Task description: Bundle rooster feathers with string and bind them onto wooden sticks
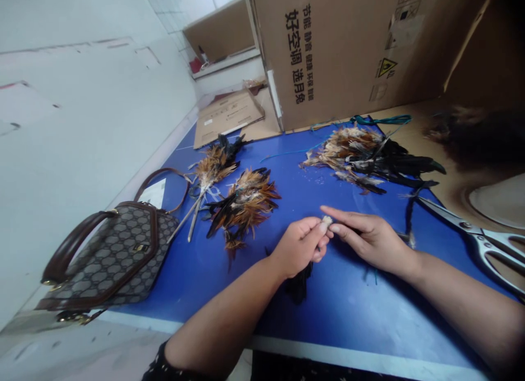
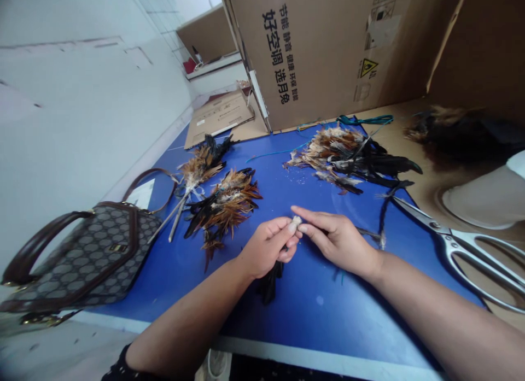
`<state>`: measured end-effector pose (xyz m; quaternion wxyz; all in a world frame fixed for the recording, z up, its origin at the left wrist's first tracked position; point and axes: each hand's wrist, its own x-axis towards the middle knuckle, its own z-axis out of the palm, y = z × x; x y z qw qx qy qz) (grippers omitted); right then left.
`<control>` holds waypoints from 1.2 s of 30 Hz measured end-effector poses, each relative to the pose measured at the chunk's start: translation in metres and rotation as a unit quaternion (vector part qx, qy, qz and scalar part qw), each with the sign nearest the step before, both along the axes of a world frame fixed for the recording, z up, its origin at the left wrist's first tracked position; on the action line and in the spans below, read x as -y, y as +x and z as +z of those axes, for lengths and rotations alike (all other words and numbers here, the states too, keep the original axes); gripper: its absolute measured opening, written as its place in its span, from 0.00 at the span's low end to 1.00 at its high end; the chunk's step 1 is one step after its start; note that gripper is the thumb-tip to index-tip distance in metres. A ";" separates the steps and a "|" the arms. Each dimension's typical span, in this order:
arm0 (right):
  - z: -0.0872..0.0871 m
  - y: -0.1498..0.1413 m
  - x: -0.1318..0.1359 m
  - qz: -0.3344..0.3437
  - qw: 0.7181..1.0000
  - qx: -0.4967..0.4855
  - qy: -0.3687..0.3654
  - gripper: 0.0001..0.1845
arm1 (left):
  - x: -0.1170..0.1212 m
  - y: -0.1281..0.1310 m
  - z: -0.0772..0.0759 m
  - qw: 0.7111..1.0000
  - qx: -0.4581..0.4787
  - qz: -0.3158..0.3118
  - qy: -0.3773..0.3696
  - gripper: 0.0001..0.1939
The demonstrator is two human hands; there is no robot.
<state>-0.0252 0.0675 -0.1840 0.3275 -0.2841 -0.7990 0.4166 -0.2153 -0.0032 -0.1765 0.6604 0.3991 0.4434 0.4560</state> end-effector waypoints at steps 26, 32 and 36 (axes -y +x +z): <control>0.010 0.016 -0.015 0.065 0.992 0.105 -0.010 0.18 | 0.007 -0.001 0.011 0.968 -0.199 -0.049 0.143 0.20; 0.005 0.005 0.004 0.053 0.980 0.151 0.118 0.16 | 0.001 -0.007 0.008 0.961 -0.249 0.090 0.084 0.17; 0.018 0.006 0.011 0.128 0.959 0.150 0.205 0.13 | 0.000 -0.010 -0.005 0.860 -0.441 0.048 0.252 0.15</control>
